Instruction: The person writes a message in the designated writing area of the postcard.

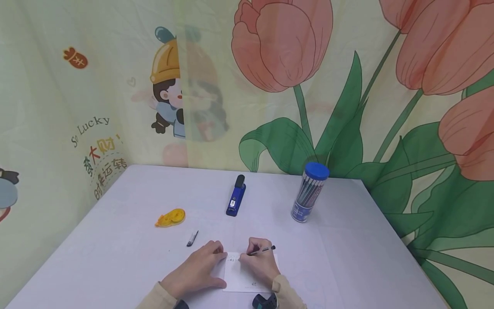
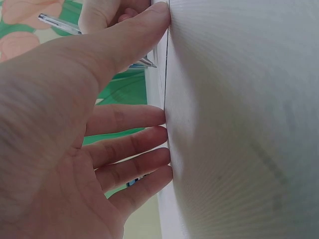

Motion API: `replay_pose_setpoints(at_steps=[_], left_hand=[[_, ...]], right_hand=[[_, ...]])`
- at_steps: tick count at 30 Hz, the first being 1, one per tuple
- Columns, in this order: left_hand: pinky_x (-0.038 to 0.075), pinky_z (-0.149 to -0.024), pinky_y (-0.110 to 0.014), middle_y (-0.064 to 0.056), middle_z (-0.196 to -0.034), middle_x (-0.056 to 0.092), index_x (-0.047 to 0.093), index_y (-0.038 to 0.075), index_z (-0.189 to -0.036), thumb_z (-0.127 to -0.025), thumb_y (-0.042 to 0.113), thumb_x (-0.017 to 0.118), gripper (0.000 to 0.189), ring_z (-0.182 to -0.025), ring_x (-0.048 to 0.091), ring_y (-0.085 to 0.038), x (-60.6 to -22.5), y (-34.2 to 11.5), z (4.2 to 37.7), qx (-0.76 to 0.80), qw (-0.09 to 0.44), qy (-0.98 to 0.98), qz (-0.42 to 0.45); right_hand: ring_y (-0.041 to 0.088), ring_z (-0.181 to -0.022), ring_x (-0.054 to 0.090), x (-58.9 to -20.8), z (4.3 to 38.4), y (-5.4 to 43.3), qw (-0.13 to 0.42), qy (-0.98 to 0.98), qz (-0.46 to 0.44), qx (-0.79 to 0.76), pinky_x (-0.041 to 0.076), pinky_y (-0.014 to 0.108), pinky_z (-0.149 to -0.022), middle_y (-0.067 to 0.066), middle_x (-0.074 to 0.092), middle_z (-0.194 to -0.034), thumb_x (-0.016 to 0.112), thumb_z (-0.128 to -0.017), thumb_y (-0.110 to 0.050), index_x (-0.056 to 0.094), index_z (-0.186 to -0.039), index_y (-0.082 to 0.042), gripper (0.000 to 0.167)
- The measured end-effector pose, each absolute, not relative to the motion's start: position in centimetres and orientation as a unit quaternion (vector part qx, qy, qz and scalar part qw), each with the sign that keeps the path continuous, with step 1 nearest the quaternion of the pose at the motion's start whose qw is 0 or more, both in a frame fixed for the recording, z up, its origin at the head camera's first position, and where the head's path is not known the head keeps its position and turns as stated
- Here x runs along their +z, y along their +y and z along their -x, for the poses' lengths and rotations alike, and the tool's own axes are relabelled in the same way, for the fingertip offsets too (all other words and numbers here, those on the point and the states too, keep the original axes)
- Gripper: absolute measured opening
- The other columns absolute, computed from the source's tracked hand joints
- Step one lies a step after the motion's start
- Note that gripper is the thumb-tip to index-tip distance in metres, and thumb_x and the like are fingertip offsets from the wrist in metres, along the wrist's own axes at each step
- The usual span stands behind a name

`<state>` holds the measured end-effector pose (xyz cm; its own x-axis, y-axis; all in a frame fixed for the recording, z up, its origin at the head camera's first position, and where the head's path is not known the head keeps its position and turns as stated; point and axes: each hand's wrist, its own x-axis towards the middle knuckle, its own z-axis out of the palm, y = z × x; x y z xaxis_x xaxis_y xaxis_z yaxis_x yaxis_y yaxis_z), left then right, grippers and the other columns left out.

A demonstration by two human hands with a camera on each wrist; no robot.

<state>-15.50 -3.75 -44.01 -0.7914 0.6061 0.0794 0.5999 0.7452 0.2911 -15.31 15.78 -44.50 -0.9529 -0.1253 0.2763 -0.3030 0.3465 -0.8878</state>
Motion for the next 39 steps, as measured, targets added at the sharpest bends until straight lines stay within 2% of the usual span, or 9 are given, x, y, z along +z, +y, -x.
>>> replay_pose_setpoints(at_steps=[13,27,39], left_hand=[[0.048,-0.079,-0.022,0.004,-0.099,0.055,0.071,0.007,-0.112,-0.065,0.052,0.082,0.066,-0.086,0.045,-0.008,-44.07,-3.65,15.56,0.148,0.015,0.937,-0.317],[0.048,-0.081,-0.022,0.004,-0.099,0.055,0.071,0.007,-0.111,-0.065,0.052,0.082,0.066,-0.087,0.045,-0.008,-44.18,-3.67,15.56,0.145,0.009,0.936,-0.32],[0.047,-0.078,-0.022,0.003,-0.099,0.054,0.071,0.006,-0.11,-0.065,0.051,0.083,0.065,-0.085,0.045,-0.009,-43.91,-3.75,15.47,0.15,0.005,0.933,-0.327]], right_hand=[[0.0,-0.055,0.044,-44.37,15.28,15.79,0.079,-0.82,-0.138,0.55,0.037,0.015,-0.054,0.003,0.056,-0.059,0.063,-0.065,0.016,0.049,-0.06,0.001,0.021],[-0.001,-0.055,0.044,-44.63,15.37,15.73,0.09,-0.819,-0.136,0.55,0.037,0.015,-0.054,-0.004,0.053,-0.059,0.061,-0.064,0.017,0.048,-0.059,0.0,0.022],[0.0,-0.055,0.044,-44.72,15.48,15.94,0.077,-0.808,-0.142,0.567,0.037,0.015,-0.053,0.002,0.056,-0.059,0.062,-0.064,0.017,0.048,-0.059,0.002,0.021]])
